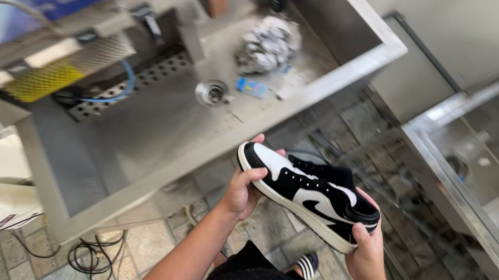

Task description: The person uses a handheld spray gun to apply liquid to a black and white sneaker, then wipes the shoe with a white cloth. The person moves between a shoe washing machine and a sink area, handling the sneaker and cleaning supplies.

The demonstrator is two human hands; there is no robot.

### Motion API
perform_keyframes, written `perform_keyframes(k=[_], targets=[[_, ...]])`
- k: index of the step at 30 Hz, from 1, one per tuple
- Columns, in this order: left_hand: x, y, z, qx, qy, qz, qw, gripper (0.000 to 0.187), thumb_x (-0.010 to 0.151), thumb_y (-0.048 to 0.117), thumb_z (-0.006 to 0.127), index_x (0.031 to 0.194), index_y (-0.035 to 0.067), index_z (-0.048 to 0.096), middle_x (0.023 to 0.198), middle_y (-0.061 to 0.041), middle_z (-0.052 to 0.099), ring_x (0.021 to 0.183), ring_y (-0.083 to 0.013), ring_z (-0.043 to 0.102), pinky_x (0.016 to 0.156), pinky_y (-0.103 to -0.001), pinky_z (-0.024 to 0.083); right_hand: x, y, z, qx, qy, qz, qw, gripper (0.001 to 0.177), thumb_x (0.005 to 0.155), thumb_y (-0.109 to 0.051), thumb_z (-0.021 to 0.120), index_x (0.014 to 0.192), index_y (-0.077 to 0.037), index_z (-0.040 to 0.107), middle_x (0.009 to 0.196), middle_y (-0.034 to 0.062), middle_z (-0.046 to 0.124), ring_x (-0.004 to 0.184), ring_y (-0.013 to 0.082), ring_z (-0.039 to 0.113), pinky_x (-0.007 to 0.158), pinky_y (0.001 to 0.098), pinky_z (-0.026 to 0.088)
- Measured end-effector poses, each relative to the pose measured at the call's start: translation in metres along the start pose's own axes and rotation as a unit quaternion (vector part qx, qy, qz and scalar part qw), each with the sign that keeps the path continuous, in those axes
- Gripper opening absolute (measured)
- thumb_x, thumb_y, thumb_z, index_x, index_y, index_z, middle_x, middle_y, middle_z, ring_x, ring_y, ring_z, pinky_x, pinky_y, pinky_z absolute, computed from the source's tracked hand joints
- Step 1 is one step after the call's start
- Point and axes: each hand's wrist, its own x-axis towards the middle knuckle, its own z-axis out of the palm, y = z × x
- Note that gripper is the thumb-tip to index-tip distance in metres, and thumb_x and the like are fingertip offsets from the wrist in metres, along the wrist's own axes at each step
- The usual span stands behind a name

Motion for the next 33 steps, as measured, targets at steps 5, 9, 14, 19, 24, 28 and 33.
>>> perform_keyframes(k=[5,9,14,19,24,28,33], targets=[[0.037,-0.1,0.065,0.15,0.129,-0.112,0.974,0.061,0.085,0.042,0.061,0.14,0.022,0.043,0.116,-0.005,0.063,0.1,-0.0207,0.066,0.074,-0.043,0.058,0.005,-0.074,-0.087,0.024,0.08,0.117,0.99,0.065,0.1,-0.051,0.054,0.149,-0.008,0.048,0.13,0.017,0.063,0.108,0.0306,0.066,0.077,0.0488,0.057],[0.058,-0.147,0.091,0.284,0.12,-0.135,0.942,0.058,0.092,0.058,0.06,0.126,0.013,0.05,0.109,-0.009,0.064,0.09,-0.0205,0.065,0.075,-0.038,0.06,-0.02,-0.115,-0.127,-0.036,0.149,0.154,0.976,0.062,0.093,-0.049,0.048,0.148,-0.022,0.039,0.125,0.0133,0.063,0.099,0.0326,0.068,0.056,0.0557,0.06],[0.086,-0.167,0.118,0.271,0.046,-0.113,0.955,0.057,0.097,0.054,0.06,0.132,0.011,0.049,0.117,-0.004,0.062,0.1,-0.0125,0.064,0.08,-0.037,0.058,-0.023,-0.129,-0.155,0.066,0.165,0.115,0.977,0.058,0.099,-0.052,0.05,0.143,-0.014,0.043,0.122,0.0182,0.064,0.097,0.0355,0.069,0.058,0.0575,0.061],[0.114,-0.169,0.145,0.23,-0.012,-0.131,0.964,0.068,0.09,0.038,0.062,0.149,0.023,0.031,0.118,-0.004,0.059,0.102,-0.0144,0.062,0.082,-0.041,0.059,-0.024,-0.119,-0.176,0.068,0.202,0.021,0.977,0.055,0.098,-0.046,0.058,0.138,-0.012,0.043,0.119,0.0162,0.064,0.098,0.0328,0.069,0.067,0.0546,0.062],[0.161,-0.178,0.17,0.176,-0.091,-0.111,0.974,0.07,0.091,0.029,0.068,0.151,0.018,0.033,0.126,-0.008,0.061,0.109,-0.0197,0.065,0.086,-0.039,0.061,-0.002,-0.128,-0.182,0.008,0.23,-0.065,0.971,0.059,0.1,-0.034,0.067,0.146,-0.006,0.043,0.128,0.0129,0.059,0.114,0.0215,0.059,0.099,0.0355,0.05],[0.19,-0.191,0.174,0.119,-0.137,-0.107,0.978,0.069,0.095,0.024,0.074,0.149,0.008,0.035,0.131,-0.014,0.06,0.113,-0.0237,0.065,0.092,-0.042,0.06,0.008,-0.137,-0.176,-0.024,0.258,-0.095,0.961,0.061,0.098,-0.035,0.061,0.147,-0.006,0.042,0.137,0.0107,0.054,0.126,0.0191,0.055,0.109,0.0339,0.045],[0.211,-0.205,0.191,0.092,-0.194,-0.124,0.969,0.076,0.094,0.024,0.078,0.153,0.008,0.031,0.136,-0.018,0.058,0.116,-0.025,0.063,0.096,-0.04,0.055,0.017,-0.149,-0.17,-0.01,0.288,-0.15,0.946,0.069,0.097,-0.043,0.064,0.151,-0.007,0.041,0.141,0.0115,0.052,0.131,0.0203,0.053,0.111,0.0364,0.044]])
